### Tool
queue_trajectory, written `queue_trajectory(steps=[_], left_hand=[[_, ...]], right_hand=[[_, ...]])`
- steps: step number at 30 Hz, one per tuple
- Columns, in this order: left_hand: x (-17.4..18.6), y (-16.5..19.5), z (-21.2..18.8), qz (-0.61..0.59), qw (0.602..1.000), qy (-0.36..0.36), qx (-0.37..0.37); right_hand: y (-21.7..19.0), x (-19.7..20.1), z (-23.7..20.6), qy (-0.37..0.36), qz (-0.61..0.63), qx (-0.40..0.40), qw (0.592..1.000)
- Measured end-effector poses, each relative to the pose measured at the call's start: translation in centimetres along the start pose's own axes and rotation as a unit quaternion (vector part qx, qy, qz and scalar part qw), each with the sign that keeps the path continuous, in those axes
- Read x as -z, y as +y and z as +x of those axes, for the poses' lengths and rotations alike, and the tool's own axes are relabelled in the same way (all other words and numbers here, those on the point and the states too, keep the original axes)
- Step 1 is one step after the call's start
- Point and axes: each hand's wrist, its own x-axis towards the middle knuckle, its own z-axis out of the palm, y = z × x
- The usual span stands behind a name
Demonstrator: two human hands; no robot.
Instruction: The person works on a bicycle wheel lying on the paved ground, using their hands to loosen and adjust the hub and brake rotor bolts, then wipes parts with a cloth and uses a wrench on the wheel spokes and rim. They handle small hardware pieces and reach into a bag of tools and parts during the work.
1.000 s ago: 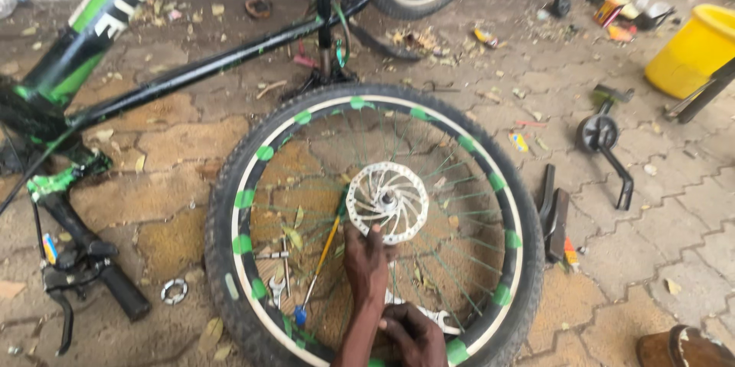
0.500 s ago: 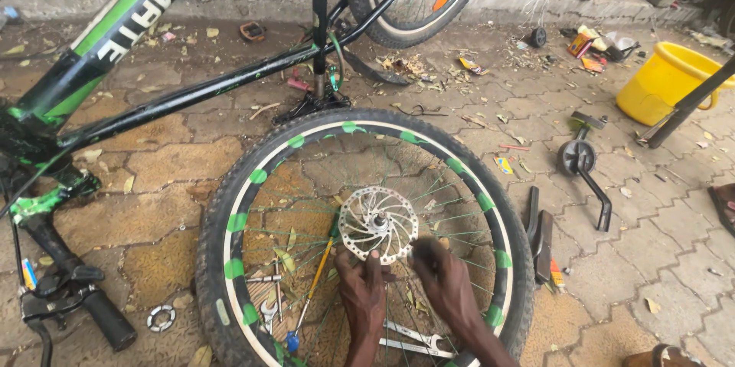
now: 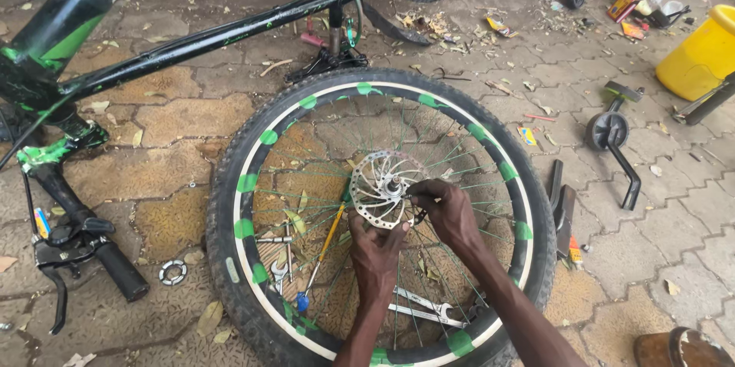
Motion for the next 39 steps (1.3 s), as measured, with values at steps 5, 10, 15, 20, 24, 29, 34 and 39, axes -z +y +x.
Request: queue_trajectory(steps=[5,10,15,20,24,29,34,39], left_hand=[[1.3,0.3,0.1,-0.013,1.000,-0.003,-0.015],[1.6,-0.7,0.2,0.018,1.000,0.008,0.009],[1.8,-0.8,0.4,0.007,1.000,-0.007,0.002],[1.4,-0.4,0.4,0.015,1.000,-0.002,-0.003],[0.5,-0.7,0.1,0.025,1.000,-0.004,0.010],[-1.3,-1.1,0.6,0.119,0.993,0.003,0.026],[-2.1,-1.5,0.1,0.078,0.997,-0.001,-0.002],[-2.4,-1.3,-0.1,0.089,0.996,0.008,0.001]], right_hand=[[-1.4,-0.9,0.0,-0.011,0.019,-0.012,1.000],[-1.8,-1.2,-0.3,-0.012,0.021,-0.012,1.000],[-3.2,-1.0,-0.1,-0.006,-0.062,0.021,0.998],[-5.2,-0.3,-0.3,-0.031,-0.130,0.029,0.991],[-4.7,0.4,-0.6,-0.021,-0.152,0.091,0.984],[-1.5,0.6,0.7,-0.063,-0.228,0.119,0.964],[0.4,0.6,1.4,-0.080,-0.293,0.146,0.941],[-0.4,1.5,0.9,-0.052,-0.120,0.082,0.988]])
